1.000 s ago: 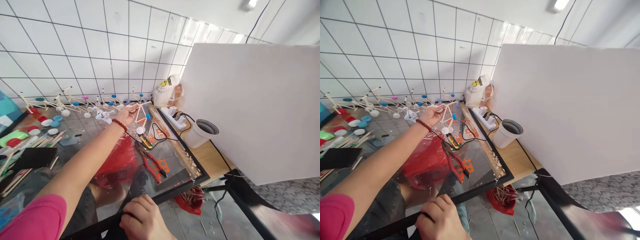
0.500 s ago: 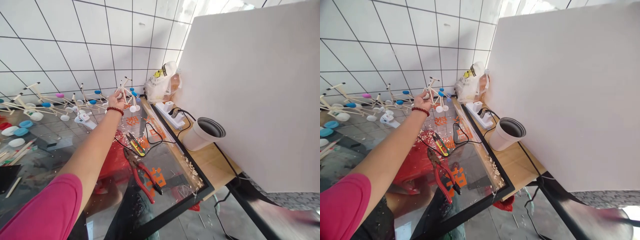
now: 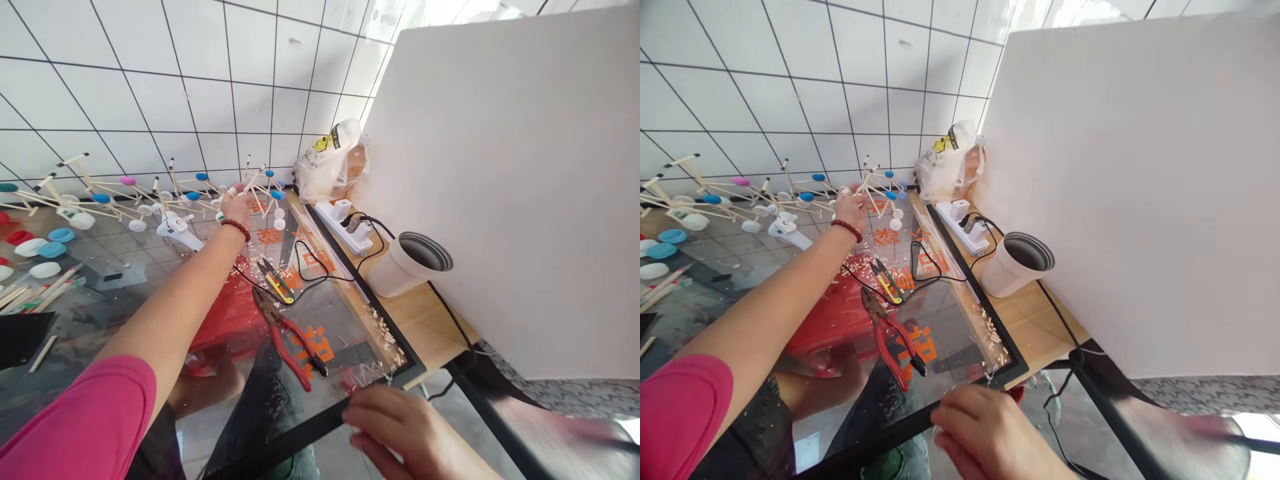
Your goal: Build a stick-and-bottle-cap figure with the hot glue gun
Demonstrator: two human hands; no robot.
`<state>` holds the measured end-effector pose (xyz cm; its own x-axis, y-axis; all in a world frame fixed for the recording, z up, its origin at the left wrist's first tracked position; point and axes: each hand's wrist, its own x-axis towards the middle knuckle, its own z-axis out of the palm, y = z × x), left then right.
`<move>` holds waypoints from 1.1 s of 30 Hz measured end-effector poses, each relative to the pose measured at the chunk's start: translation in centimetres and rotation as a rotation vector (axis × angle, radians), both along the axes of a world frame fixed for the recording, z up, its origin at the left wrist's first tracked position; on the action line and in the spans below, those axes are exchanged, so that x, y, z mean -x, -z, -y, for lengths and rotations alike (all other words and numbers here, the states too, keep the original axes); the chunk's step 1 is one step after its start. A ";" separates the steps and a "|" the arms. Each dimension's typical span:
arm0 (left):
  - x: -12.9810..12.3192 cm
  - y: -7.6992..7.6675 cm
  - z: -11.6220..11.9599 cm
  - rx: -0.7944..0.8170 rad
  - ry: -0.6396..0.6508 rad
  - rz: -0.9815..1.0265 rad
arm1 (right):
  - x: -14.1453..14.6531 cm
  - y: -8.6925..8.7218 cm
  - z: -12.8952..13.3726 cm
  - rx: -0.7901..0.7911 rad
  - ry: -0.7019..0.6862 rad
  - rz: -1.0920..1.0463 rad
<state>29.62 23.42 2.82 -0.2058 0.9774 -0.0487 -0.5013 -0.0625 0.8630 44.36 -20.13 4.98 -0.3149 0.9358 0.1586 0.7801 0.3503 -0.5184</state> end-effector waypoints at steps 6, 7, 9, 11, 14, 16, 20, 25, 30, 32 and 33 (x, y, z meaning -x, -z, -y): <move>2.0 0.4 3.0 -0.078 0.057 -0.337 | 2.8 -2.5 -6.7 -0.222 -0.135 0.040; 2.4 0.4 3.3 -0.089 0.075 -0.394 | 3.4 -2.4 -7.0 -0.234 -0.141 0.058; 3.3 0.2 3.5 -0.102 0.102 -0.469 | 4.4 -2.2 -6.8 -0.251 -0.139 0.086; 4.0 0.2 3.4 -0.108 0.117 -0.494 | 5.4 -1.9 -5.9 -0.278 -0.132 0.083; 4.7 0.4 2.8 -0.135 0.129 -0.575 | 6.7 -0.9 -3.8 -0.335 -0.109 0.002; 5.0 0.5 2.4 -0.164 0.143 -0.608 | 7.6 0.3 -2.7 -0.394 -0.098 -0.077; 5.4 0.5 2.1 -0.179 0.209 -0.583 | 9.3 3.1 -2.0 -0.514 -0.098 -0.119; 5.4 0.6 2.0 -0.162 0.182 -0.583 | 10.2 5.3 -2.4 -0.513 -0.042 -0.047; 4.1 1.2 1.2 -0.133 0.043 -0.532 | 10.3 5.8 -2.3 -0.532 0.031 -0.029; 3.2 1.2 0.8 -0.124 -0.013 -0.511 | 10.4 5.9 -2.4 -0.569 0.058 -0.038; 2.7 1.2 0.6 -0.123 -0.031 -0.503 | 10.5 5.9 -2.5 -0.596 0.070 -0.044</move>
